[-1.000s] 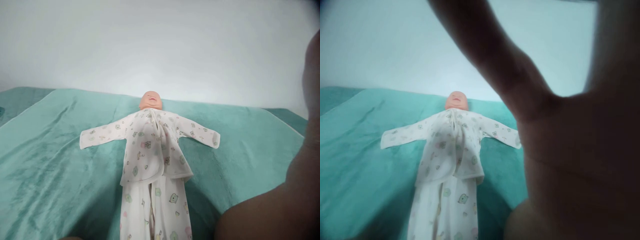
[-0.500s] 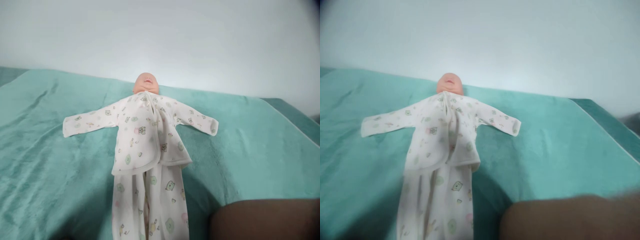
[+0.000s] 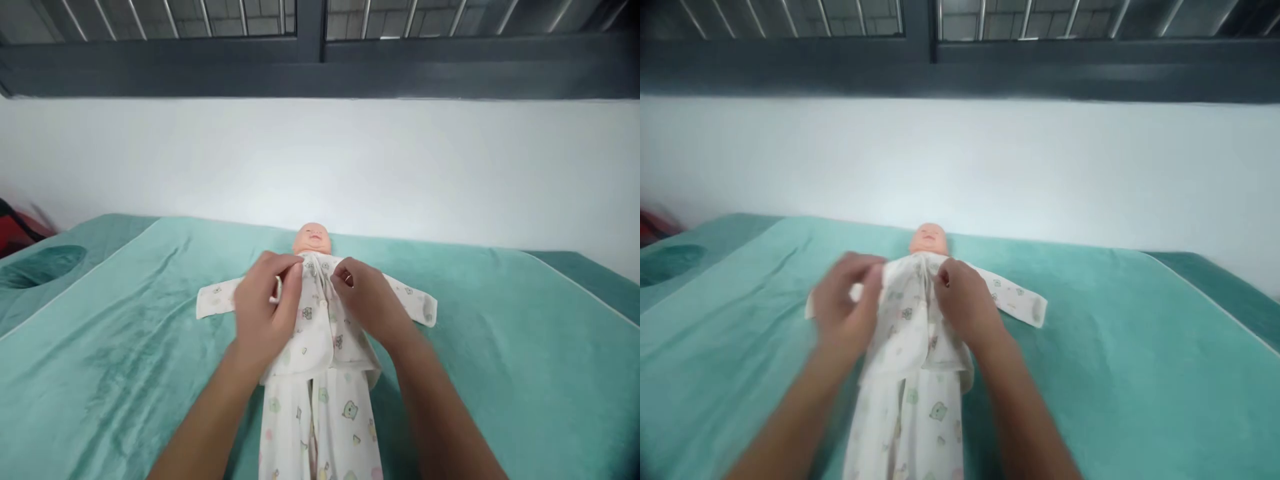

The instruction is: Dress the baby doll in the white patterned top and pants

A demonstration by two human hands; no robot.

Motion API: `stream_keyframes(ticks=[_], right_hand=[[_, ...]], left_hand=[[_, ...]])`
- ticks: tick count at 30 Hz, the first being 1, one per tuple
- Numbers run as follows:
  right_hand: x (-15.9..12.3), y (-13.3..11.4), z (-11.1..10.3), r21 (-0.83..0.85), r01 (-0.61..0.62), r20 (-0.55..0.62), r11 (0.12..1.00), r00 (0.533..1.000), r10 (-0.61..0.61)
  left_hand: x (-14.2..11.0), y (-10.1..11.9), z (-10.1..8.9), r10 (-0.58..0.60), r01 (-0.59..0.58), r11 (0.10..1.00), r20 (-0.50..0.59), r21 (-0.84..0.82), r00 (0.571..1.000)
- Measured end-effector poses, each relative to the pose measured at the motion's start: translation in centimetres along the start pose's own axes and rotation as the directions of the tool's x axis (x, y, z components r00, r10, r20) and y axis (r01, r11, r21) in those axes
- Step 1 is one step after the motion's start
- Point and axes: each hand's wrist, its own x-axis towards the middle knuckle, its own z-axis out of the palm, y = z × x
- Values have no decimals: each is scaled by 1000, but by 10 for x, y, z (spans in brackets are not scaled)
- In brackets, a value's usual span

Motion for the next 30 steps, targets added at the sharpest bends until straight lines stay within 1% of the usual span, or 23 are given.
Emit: stream_keyframes(ticks=[3,5,7,10,13,15,17,18,20,23,25,26,28,30], right_hand=[[9,13,21,73,-24,-2,997,1000,24],[10,13,28,67,-28,-24,997,999,30],[8,9,30,20,-1,-21,1000,1000,1],[5,1,26,-60,33,27,998,999,-31],[5,0,22,-85,24,68,996,997,-18],[8,3,23,-18,3,63,1000,998,-2],[11,9,25,136,-29,46,990,999,23],[13,11,26,233,-48,47,971,998,38],[16,17,29,424,-96,79,901,994,69],[18,22,31,645,-193,164,740,980,113],[19,25,31,732,-233,213,640,971,110],[19,26,31,759,-239,229,606,969,95],[20,28,31,793,-233,246,562,968,54],[20,29,30,808,-227,254,543,967,25]], left_hand=[[1,-26,11,-101,98,995,136,26,986],[3,-42,17,-158,156,987,223,23,962],[4,-49,20,-163,164,986,273,20,948],[5,-48,19,-143,141,990,327,29,934],[6,-42,19,-117,110,993,360,42,925],[9,-40,21,-120,112,993,372,44,920],[12,-39,23,-139,137,990,377,33,916],[14,-39,23,-150,153,988,380,22,913],[16,-39,24,-180,199,980,387,-9,905],[17,-38,24,-235,291,953,413,-78,880],[16,-37,24,-258,334,936,423,-115,869],[15,-37,24,-261,340,933,421,-122,868],[13,-37,24,-255,326,939,407,-114,877],[11,-37,24,-243,308,945,392,-111,887]])
